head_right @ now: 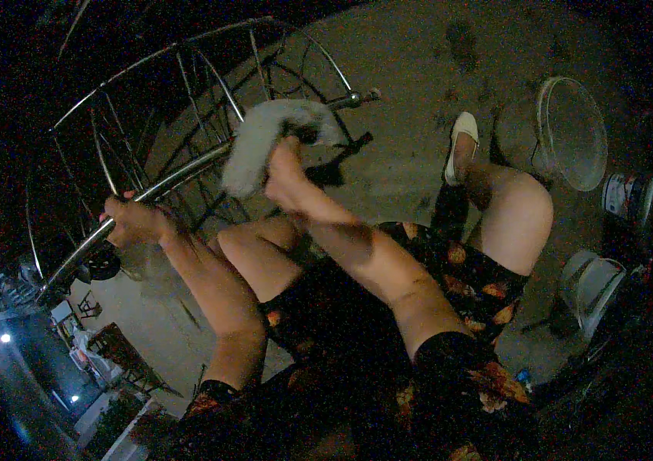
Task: The person cleans a metal stool frame by wiping its bars and joints with a cloth. They repeatedly rinse the cloth in a bucket of water and wring it out before continuing to wipe the frame.
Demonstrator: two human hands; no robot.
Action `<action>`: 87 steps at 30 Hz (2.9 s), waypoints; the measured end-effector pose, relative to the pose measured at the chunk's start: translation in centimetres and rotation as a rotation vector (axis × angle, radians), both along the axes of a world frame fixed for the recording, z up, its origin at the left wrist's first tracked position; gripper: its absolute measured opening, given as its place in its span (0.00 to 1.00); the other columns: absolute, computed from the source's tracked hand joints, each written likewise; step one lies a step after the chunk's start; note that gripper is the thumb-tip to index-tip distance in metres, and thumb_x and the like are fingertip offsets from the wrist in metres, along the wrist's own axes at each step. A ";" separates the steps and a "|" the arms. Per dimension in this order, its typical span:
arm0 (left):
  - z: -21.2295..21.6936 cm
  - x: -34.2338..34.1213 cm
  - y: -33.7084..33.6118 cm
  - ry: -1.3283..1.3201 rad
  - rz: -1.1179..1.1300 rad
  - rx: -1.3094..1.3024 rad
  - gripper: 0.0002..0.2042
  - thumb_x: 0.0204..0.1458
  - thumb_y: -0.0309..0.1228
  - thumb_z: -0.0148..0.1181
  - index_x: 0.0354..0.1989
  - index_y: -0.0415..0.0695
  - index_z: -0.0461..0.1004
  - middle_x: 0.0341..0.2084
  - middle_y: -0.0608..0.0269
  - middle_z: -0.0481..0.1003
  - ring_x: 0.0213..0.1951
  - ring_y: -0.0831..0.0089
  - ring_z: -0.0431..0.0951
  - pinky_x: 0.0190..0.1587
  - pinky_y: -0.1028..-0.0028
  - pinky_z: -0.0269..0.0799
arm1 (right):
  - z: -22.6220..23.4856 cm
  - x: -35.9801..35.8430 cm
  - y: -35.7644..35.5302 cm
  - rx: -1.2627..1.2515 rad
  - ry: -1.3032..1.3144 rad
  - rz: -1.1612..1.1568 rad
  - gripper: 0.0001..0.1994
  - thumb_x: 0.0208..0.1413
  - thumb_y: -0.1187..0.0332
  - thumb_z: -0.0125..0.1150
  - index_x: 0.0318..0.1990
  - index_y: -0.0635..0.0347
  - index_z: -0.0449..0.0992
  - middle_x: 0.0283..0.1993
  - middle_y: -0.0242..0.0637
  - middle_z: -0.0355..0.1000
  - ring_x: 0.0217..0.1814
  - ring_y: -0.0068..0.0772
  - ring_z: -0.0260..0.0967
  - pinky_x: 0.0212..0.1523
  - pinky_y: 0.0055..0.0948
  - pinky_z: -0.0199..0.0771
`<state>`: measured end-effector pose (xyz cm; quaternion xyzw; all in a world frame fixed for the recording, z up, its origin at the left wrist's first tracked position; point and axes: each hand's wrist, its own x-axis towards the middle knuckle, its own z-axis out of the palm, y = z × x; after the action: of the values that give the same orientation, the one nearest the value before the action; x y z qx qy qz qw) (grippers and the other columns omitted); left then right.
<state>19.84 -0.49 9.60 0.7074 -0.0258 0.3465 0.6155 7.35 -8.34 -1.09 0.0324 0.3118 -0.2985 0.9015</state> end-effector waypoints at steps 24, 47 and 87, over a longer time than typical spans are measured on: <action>0.0 -0.8 0.3 0.001 -0.130 -0.161 0.07 0.40 0.23 0.50 0.17 0.38 0.59 0.11 0.59 0.63 0.14 0.73 0.63 0.19 0.77 0.62 | -10.3 -5.1 -5.7 -0.315 -0.280 0.061 0.18 0.55 0.52 0.47 0.42 0.55 0.69 0.42 0.34 0.69 0.43 0.35 0.66 0.44 0.37 0.68; -0.8 -1.5 0.0 -0.025 -0.216 -0.172 0.06 0.41 0.24 0.52 0.20 0.40 0.61 0.13 0.62 0.64 0.16 0.76 0.64 0.20 0.77 0.62 | -12.7 -2.8 -4.4 -0.017 -0.342 -0.093 0.09 0.55 0.60 0.44 0.35 0.52 0.69 0.35 0.33 0.67 0.38 0.33 0.65 0.39 0.35 0.67; -4.1 -4.5 9.4 -0.160 -0.739 -0.165 0.08 0.47 0.25 0.49 0.20 0.40 0.58 0.17 0.64 0.60 0.25 0.73 0.64 0.43 0.65 0.64 | -0.9 11.8 -19.0 -1.658 1.242 0.668 0.13 0.43 0.66 0.51 0.31 0.64 0.77 0.38 0.51 0.72 0.40 0.51 0.71 0.41 0.42 0.71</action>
<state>15.30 8.87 5.52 0.5693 -0.2989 0.1565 0.7497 19.19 -27.39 -1.98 -0.8289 0.4077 -0.1202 0.3636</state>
